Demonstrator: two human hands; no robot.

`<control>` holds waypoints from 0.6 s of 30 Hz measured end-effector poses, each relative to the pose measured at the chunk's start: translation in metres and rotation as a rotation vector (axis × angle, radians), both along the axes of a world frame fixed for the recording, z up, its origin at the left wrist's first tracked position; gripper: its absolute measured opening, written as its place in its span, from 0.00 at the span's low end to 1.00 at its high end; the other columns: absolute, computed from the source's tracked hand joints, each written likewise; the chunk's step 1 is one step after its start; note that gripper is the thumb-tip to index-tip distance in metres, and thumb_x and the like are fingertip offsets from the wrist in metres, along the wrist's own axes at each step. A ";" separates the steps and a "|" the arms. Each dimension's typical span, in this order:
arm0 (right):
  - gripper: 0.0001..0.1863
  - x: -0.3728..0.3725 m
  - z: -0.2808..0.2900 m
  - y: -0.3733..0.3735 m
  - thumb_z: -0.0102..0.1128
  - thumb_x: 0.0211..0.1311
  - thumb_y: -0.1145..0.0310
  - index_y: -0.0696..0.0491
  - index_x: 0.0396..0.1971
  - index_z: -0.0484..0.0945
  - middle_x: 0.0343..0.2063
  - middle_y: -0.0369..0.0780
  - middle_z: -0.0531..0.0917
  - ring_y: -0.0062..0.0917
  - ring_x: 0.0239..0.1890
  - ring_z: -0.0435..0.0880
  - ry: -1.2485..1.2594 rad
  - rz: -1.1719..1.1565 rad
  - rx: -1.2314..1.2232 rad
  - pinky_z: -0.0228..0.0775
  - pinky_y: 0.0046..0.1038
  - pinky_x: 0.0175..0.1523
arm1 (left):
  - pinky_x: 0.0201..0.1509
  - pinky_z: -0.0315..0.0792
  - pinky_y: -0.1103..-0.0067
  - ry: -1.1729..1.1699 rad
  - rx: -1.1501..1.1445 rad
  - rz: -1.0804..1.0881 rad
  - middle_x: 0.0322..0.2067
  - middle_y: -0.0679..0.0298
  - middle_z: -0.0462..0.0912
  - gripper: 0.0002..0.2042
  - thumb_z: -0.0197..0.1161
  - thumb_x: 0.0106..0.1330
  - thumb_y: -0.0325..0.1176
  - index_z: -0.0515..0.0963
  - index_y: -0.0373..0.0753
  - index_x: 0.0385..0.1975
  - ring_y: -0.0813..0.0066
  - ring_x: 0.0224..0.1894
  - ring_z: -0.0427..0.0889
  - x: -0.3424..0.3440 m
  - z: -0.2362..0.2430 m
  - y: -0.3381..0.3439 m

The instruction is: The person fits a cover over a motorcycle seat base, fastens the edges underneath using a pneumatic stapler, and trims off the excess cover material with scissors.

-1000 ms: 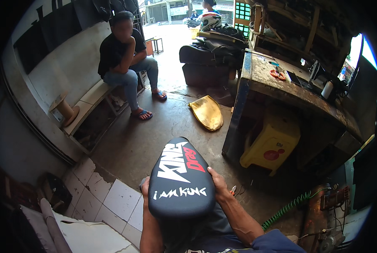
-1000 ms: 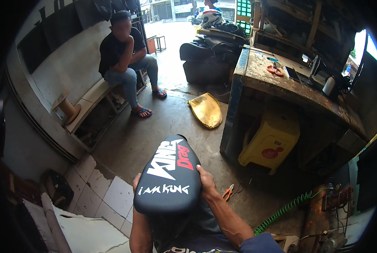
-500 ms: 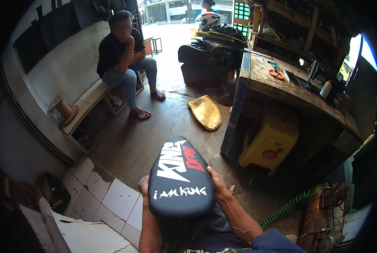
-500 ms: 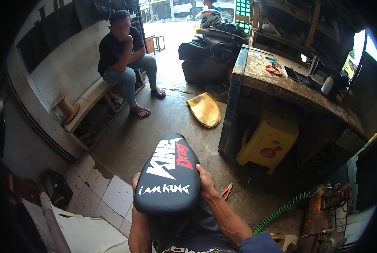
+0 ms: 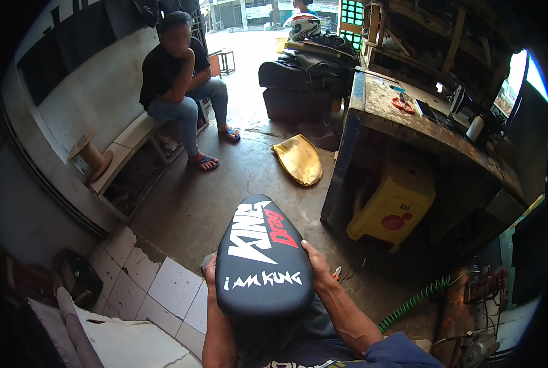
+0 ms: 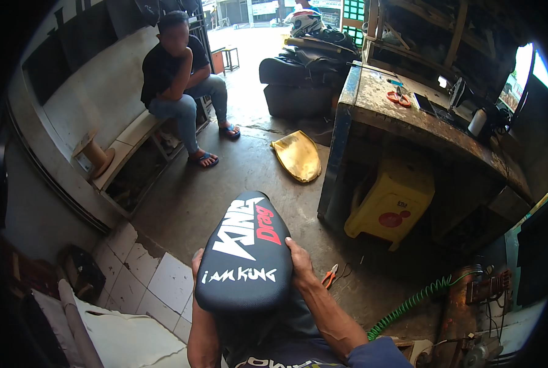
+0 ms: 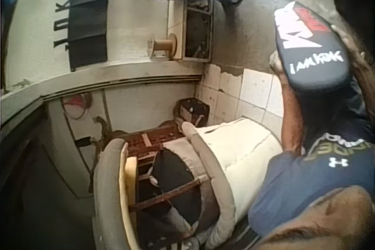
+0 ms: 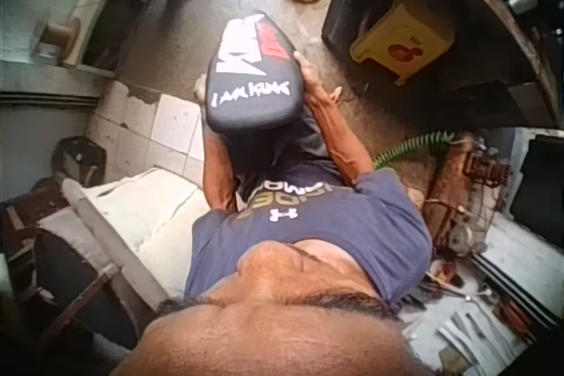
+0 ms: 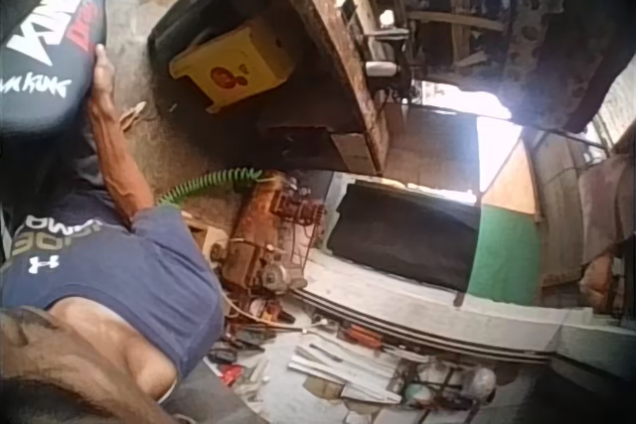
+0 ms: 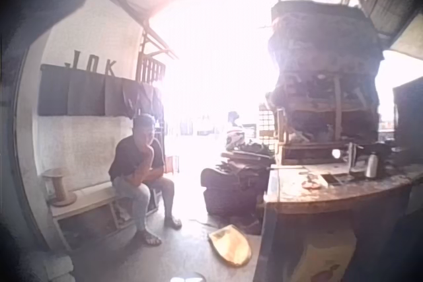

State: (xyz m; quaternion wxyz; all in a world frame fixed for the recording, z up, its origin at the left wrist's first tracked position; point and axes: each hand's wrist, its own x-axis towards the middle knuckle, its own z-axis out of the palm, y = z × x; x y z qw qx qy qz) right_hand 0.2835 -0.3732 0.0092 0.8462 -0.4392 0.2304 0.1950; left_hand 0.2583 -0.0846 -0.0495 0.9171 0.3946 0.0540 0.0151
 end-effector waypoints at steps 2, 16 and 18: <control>0.23 0.000 0.002 0.001 0.54 0.74 0.58 0.66 0.50 0.77 0.40 0.46 0.85 0.29 0.36 0.86 -0.001 0.008 -0.008 0.80 0.29 0.44 | 0.60 0.75 0.68 -0.005 0.009 0.005 0.48 0.48 0.83 0.29 0.35 0.82 0.48 0.76 0.27 0.54 0.61 0.48 0.83 0.000 -0.001 0.003; 0.52 0.006 0.033 -0.031 0.75 0.59 0.56 0.70 0.71 0.54 0.65 0.53 0.71 0.34 0.62 0.77 -0.516 0.235 -0.179 0.72 0.27 0.63 | 0.67 0.71 0.67 -0.058 0.540 0.112 0.55 0.55 0.81 0.29 0.38 0.81 0.53 0.72 0.32 0.61 0.63 0.56 0.80 -0.063 -0.040 -0.051; 0.63 0.009 0.076 -0.043 0.79 0.54 0.57 0.69 0.74 0.41 0.71 0.56 0.61 0.38 0.72 0.65 -0.642 0.448 -0.286 0.57 0.30 0.75 | 0.68 0.69 0.65 0.089 -0.300 -0.018 0.59 0.57 0.79 0.30 0.39 0.81 0.56 0.69 0.35 0.66 0.61 0.61 0.77 -0.083 -0.037 -0.076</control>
